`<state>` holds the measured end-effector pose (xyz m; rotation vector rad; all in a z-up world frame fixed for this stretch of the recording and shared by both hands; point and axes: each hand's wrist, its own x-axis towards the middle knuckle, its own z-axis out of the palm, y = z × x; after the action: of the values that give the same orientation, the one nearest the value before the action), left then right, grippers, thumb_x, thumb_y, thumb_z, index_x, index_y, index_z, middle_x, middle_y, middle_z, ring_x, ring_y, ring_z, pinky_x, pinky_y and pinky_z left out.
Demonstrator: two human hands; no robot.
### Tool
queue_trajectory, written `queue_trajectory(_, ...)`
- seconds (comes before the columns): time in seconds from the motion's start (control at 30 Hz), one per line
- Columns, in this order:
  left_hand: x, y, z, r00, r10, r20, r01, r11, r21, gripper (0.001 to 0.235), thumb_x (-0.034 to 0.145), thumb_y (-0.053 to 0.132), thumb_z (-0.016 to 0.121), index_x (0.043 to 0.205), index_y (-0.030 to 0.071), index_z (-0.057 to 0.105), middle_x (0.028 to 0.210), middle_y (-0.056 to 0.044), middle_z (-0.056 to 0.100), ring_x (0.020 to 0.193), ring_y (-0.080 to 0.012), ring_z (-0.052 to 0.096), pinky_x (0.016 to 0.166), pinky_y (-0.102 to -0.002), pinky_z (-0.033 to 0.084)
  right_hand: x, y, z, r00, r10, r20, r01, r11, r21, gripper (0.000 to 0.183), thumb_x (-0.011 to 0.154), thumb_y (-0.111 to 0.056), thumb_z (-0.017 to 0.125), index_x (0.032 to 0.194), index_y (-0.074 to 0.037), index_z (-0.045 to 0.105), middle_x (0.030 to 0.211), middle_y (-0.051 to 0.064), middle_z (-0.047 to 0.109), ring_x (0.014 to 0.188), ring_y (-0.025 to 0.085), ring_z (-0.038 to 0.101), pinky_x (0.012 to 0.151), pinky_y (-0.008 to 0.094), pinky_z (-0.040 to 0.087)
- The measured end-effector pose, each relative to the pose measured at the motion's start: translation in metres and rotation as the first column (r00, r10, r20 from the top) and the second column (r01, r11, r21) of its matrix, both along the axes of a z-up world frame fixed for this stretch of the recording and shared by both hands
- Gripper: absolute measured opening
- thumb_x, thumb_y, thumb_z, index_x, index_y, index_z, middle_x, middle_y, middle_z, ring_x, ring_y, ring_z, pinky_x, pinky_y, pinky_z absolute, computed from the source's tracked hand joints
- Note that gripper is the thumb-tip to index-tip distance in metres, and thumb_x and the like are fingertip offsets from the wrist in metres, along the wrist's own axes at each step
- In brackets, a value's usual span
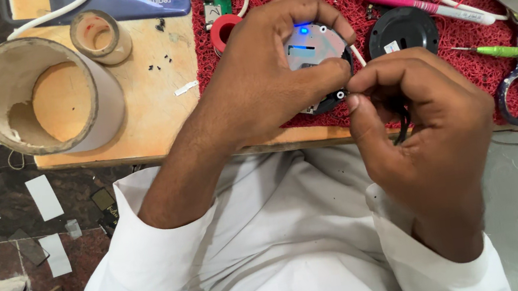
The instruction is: The person assembles a portable Bluetooth speaker by connecting wires to a circuit board, inserting a speaker driver into a blue cylindrical housing, and attaching a black circular cover. The device shows a blue LED during testing.
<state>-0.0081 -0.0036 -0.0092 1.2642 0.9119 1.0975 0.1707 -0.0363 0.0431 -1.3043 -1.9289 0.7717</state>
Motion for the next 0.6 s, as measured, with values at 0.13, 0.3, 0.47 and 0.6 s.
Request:
queue_trajectory(0.13, -0.001, 0.0, 0.002, 0.996, 0.02, -0.091, -0.022, 1.0, -0.016, 0.022, 0.086, 0.009, 0.071, 0.107, 0.003, 0.068, 0.094, 0.001, 0.069, 0.083, -0.0027, 0.064, 0.073, -0.022, 0.057, 0.0, -0.003, -0.002, 0.998, 0.035, 0.056, -0.043, 0.987, 0.153, 0.013, 0.094, 0.008, 0.073, 0.105, 0.004, 0.068, 0.102, 0.011, 0.067, 0.081, 0.011, 0.064, 0.074, 0.024, 0.053)
queue_trajectory(0.3, 0.002, 0.001, 0.006, 0.995, 0.025, -0.093, -0.031, 0.997, -0.07, 0.022, 0.085, 0.009, 0.072, 0.106, 0.004, 0.069, 0.087, 0.002, 0.068, 0.077, -0.0026, 0.062, 0.067, -0.022, 0.055, 0.006, -0.004, -0.009, 0.991, 0.017, 0.133, -0.05, 0.967, 0.251, 0.018, 0.093, 0.01, 0.077, 0.108, 0.001, 0.072, 0.098, 0.013, 0.068, 0.077, 0.014, 0.065, 0.063, 0.026, 0.051)
queue_trajectory(0.47, 0.0, -0.002, 0.007, 0.999, 0.012, -0.052, -0.017, 0.995, -0.102, 0.021, 0.086, 0.007, 0.072, 0.107, 0.004, 0.068, 0.086, 0.003, 0.066, 0.074, -0.003, 0.06, 0.064, -0.023, 0.053, 0.013, -0.005, -0.014, 0.973, 0.044, 0.225, -0.122, 0.93, 0.346, 0.019, 0.096, 0.008, 0.079, 0.11, -0.003, 0.073, 0.097, 0.01, 0.066, 0.08, 0.016, 0.067, 0.066, 0.026, 0.053)
queue_trajectory(0.6, -0.006, -0.003, 0.005, 0.996, -0.067, 0.06, 0.071, 0.995, -0.07, 0.021, 0.095, 0.007, 0.072, 0.115, 0.003, 0.066, 0.094, 0.002, 0.065, 0.085, -0.0034, 0.062, 0.074, -0.023, 0.055, 0.011, -0.006, -0.016, 0.973, 0.044, 0.228, -0.129, 0.92, 0.371, 0.021, 0.095, 0.008, 0.079, 0.112, -0.002, 0.072, 0.097, 0.01, 0.065, 0.077, 0.018, 0.064, 0.063, 0.027, 0.051)
